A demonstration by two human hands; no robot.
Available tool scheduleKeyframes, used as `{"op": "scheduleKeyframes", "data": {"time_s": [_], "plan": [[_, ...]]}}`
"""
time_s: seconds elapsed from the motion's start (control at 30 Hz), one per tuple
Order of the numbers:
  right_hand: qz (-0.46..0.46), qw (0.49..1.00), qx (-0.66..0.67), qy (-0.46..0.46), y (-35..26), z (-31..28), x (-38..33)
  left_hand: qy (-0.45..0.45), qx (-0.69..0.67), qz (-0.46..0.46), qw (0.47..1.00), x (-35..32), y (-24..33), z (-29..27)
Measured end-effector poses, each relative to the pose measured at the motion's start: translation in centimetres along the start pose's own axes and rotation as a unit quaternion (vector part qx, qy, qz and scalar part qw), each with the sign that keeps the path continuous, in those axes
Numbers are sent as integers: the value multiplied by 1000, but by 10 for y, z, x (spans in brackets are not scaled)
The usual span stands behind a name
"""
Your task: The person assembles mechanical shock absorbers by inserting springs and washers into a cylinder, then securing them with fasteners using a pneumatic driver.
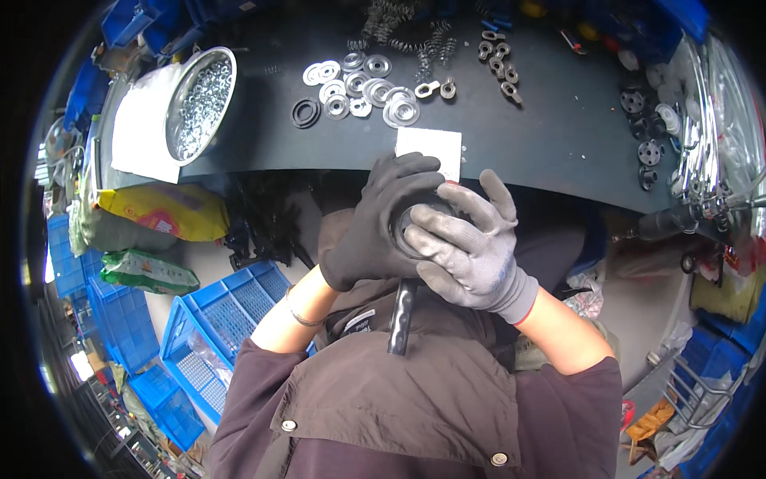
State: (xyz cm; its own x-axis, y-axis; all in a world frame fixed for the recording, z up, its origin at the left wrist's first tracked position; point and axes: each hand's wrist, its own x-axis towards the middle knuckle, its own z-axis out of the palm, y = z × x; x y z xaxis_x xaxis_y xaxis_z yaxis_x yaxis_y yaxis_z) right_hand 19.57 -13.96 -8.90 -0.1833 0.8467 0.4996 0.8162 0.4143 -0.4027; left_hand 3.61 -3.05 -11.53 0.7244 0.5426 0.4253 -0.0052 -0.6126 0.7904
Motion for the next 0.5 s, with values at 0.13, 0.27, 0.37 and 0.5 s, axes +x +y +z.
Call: {"op": "scheduleKeyframes", "data": {"time_s": [0.13, 0.27, 0.37, 0.5], "plan": [[12, 999, 29, 15, 3, 2, -7, 16, 5, -52, 998, -10, 27, -18], [16, 998, 47, 28, 1, 2, -3, -11, 114, 66, 991, -29, 34, -31], [17, 997, 53, 44, 5, 2, 1, -56, 184, 64, 979, -30, 41, -31], [36, 992, 102, 60, 7, 3, 4, -94, 213, 48, 971, -30, 43, -33]]}}
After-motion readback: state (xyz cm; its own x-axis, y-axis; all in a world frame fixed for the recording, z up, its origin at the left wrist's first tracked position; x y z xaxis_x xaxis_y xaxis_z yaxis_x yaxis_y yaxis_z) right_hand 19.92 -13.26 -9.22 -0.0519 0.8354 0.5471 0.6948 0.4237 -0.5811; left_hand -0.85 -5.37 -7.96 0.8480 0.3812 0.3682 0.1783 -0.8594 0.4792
